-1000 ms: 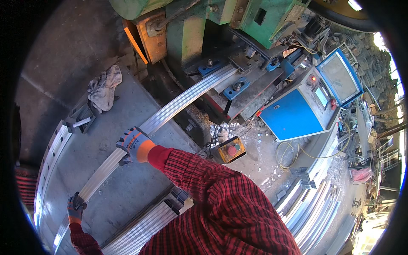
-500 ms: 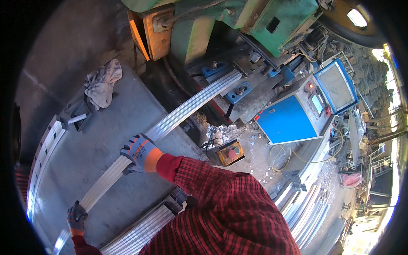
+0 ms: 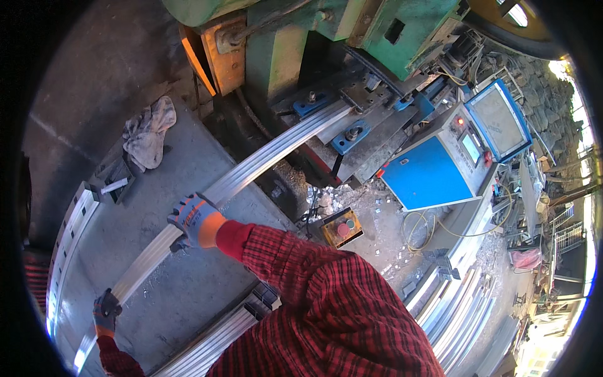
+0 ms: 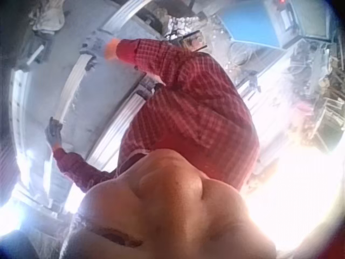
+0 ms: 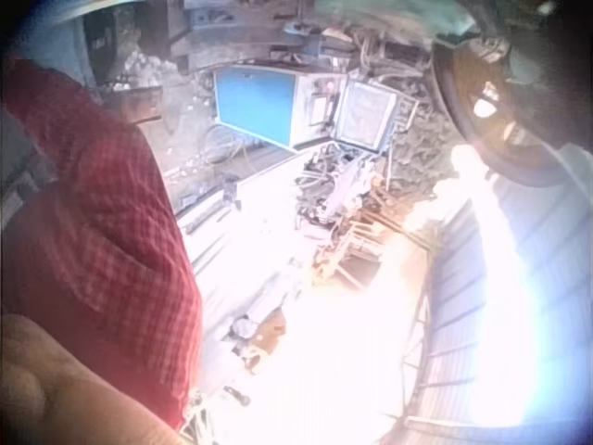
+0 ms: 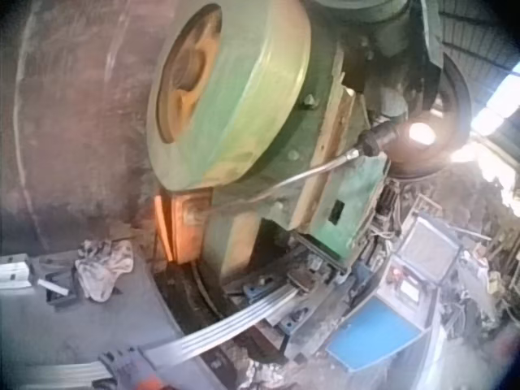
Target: The person picks up long metal profiles, places them into a cutting machine, and operates the machine to cut the profiles. The person then removes the cut pieces and stacks them. The person also uses a hose to spray the area.
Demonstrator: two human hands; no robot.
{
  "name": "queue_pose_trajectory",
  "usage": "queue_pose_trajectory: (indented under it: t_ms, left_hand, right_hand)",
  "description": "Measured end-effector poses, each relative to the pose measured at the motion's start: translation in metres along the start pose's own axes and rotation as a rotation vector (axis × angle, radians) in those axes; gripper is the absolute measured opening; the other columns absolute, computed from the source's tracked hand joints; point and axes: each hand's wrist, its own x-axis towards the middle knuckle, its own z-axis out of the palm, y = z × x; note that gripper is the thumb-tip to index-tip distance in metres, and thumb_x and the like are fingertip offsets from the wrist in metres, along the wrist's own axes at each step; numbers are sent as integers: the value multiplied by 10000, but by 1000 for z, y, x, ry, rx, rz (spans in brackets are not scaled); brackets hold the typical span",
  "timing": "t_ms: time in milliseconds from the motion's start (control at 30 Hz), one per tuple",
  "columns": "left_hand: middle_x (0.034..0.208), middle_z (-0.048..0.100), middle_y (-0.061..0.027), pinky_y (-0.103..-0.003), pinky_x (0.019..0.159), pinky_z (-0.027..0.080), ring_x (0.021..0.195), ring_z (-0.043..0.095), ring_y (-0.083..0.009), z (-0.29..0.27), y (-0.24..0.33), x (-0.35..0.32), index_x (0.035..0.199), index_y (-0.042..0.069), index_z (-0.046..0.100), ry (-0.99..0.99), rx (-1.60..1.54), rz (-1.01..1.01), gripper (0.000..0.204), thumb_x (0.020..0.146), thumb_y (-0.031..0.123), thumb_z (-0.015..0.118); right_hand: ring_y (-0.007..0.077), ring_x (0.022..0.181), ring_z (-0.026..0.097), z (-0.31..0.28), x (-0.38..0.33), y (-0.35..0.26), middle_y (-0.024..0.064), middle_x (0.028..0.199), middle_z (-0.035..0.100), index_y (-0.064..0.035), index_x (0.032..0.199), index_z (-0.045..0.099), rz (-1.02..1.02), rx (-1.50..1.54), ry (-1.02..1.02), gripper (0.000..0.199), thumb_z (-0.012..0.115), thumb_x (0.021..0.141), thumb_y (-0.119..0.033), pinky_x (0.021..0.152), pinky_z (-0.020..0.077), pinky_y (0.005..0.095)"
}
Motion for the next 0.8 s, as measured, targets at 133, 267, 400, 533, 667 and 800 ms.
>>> queue_pose_trajectory:
  t_ms: [133,267,400,533,667,800]
  left_hand:
    - [978,569,-44,-277,694,529,848,591,-155,17,-6,11,1278,30,555,26,-71,-46,595,725,-176,477]
    - [1064,572,-76,-320,849,497,961,574,-212,48,-25,10,1284,77,565,78,352,243,635,686,-138,562]
    - [1096,543,-97,-331,845,491,984,553,-235,63,-16,10,1259,77,570,107,320,263,641,660,-153,570]
    - [1041,530,-91,-309,806,503,926,552,-211,65,-11,16,1246,60,555,71,31,32,600,683,-146,536]
    - [1091,519,-75,-285,765,515,944,540,-167,68,-22,9,1272,59,526,16,-189,7,575,733,-135,478]
    - [1156,502,-54,-268,741,514,949,541,-146,63,-41,1,1318,66,492,11,88,72,610,748,-140,421]
  right_hand:
    - [250,1065,546,9,-7,6,37,1096,588,-173,1178,589,13,-10,94,559,682,731,-497,903,424,421]
    - [269,1070,540,15,-21,29,52,1088,582,-168,1156,597,19,32,92,554,681,733,-517,909,420,449]
    - [260,1056,547,15,-30,35,58,1060,596,-178,1145,599,12,-9,125,512,675,760,-506,914,418,438]
    - [260,1037,552,13,-23,37,65,1052,603,-180,1136,597,-13,-8,63,479,683,768,-474,914,419,434]
    - [260,1020,556,15,-26,41,59,1034,602,-182,1127,589,-9,28,57,468,698,759,-450,899,429,424]
    - [256,993,563,33,-34,47,54,1022,592,-187,1125,569,-61,46,155,478,705,743,-442,869,442,412]
